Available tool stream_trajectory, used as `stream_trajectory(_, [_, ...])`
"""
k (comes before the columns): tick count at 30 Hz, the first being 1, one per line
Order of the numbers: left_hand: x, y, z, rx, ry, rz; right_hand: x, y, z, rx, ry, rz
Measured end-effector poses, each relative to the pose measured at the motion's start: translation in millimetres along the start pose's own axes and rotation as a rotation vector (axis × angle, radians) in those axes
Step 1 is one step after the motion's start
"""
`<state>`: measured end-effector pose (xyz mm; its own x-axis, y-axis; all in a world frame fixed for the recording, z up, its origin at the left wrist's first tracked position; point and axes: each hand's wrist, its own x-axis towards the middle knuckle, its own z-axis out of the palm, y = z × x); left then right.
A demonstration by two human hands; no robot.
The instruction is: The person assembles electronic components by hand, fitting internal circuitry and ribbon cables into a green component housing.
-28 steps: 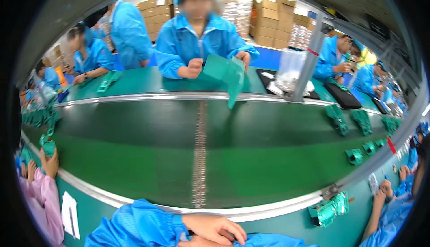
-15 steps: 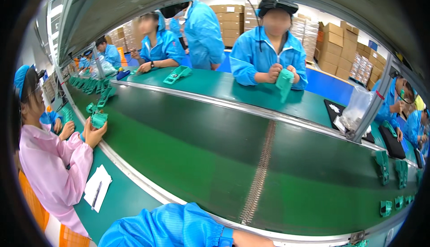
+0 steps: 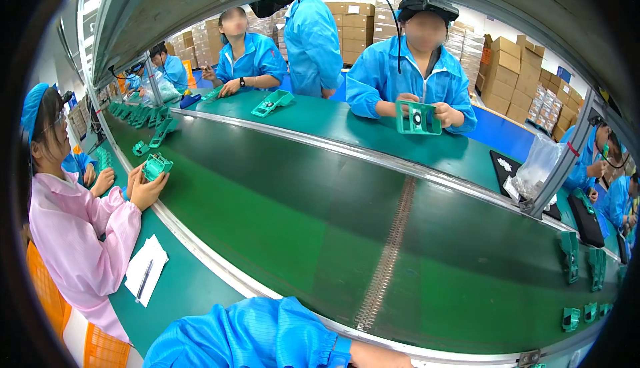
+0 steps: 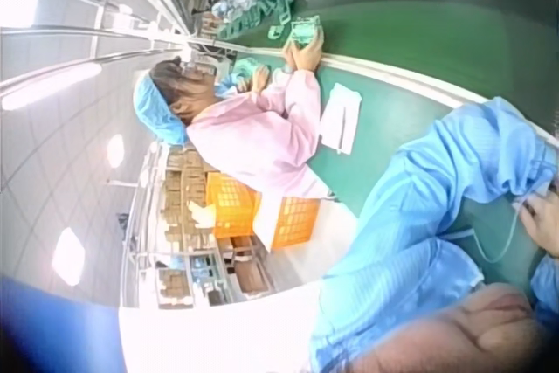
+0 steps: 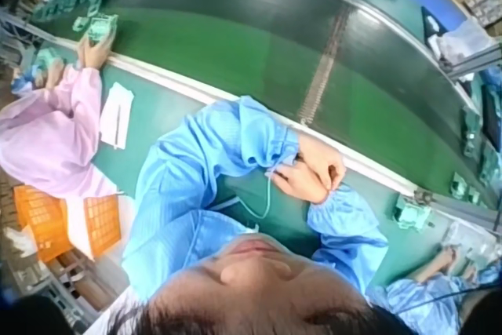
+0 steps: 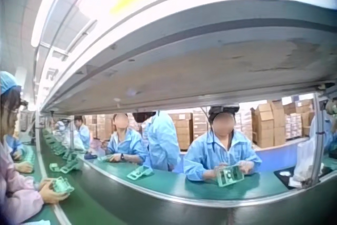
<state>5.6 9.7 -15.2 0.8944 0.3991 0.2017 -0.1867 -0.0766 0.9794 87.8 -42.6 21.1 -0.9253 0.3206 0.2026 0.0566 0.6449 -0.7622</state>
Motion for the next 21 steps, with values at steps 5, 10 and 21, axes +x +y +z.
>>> stream_trajectory(5, [-1,3,2,-0.040,0.017,-0.020,-1,0,1,0.016,-0.009,0.043])
stream_trajectory(10, [-2,6,5,-0.086,0.024,-0.091,-2,-2,0,-0.003,-0.010,-0.004])
stream_trajectory(21, [-4,20,5,0.001,0.029,-0.126,-5,4,2,0.015,0.010,0.048])
